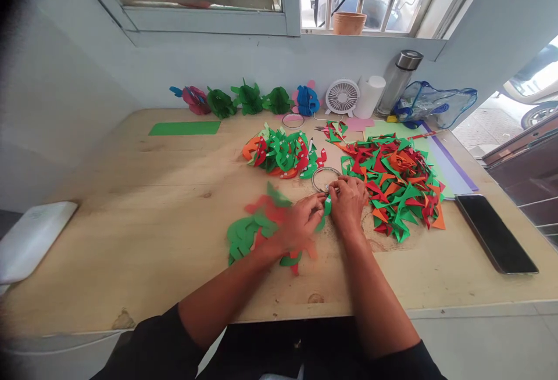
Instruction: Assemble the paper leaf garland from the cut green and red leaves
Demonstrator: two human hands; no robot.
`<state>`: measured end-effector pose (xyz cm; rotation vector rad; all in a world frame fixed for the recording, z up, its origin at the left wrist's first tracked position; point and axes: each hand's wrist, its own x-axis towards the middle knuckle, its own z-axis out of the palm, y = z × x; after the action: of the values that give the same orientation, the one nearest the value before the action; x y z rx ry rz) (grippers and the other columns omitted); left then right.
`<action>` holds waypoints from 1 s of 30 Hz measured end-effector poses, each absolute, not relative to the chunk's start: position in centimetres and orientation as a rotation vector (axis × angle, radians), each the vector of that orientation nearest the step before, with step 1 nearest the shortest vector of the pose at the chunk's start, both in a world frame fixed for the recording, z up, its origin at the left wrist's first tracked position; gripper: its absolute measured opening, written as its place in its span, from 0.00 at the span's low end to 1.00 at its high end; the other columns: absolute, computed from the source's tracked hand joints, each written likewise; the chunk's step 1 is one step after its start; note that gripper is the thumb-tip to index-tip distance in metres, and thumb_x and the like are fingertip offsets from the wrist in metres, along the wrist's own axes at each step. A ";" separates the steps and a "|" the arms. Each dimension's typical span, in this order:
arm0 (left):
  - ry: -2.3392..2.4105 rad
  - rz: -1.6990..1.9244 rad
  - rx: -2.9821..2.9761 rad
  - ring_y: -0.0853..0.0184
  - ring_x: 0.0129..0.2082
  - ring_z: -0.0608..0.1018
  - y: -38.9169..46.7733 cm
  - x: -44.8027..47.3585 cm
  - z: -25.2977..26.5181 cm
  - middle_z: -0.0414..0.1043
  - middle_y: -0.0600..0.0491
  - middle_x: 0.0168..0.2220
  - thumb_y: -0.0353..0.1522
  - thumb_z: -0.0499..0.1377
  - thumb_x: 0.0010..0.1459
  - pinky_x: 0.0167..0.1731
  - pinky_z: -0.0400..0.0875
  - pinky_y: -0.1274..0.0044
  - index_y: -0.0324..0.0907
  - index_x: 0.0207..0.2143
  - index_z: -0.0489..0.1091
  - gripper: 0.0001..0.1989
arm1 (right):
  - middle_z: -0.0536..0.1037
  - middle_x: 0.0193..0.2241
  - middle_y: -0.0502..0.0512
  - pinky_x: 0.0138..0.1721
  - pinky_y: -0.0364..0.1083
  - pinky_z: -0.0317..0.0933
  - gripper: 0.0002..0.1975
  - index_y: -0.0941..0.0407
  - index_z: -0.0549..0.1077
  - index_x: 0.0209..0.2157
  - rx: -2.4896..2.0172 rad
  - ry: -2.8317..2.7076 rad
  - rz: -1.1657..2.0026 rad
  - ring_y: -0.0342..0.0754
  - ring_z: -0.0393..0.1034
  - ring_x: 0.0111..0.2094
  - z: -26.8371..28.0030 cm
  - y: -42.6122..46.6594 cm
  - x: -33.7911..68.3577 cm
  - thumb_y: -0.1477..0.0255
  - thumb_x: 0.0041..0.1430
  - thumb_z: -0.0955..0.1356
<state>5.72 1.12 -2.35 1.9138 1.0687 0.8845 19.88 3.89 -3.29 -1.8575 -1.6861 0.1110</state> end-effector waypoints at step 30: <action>1.075 1.055 1.545 0.70 0.26 0.69 1.5 5.3 -2.8 0.65 0.57 0.26 0.33 0.51 0.56 0.27 0.63 0.79 0.42 0.30 0.63 0.05 | 0.76 0.34 0.57 0.46 0.52 0.57 0.08 0.56 0.71 0.28 -1.482 -1.299 0.414 0.51 0.68 0.40 -1.8 3.6 20.3 0.66 0.53 0.65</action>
<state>5.33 1.49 -2.82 1.5449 1.0749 1.0553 20.31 3.58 -1.83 -1.4816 -1.2987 0.4136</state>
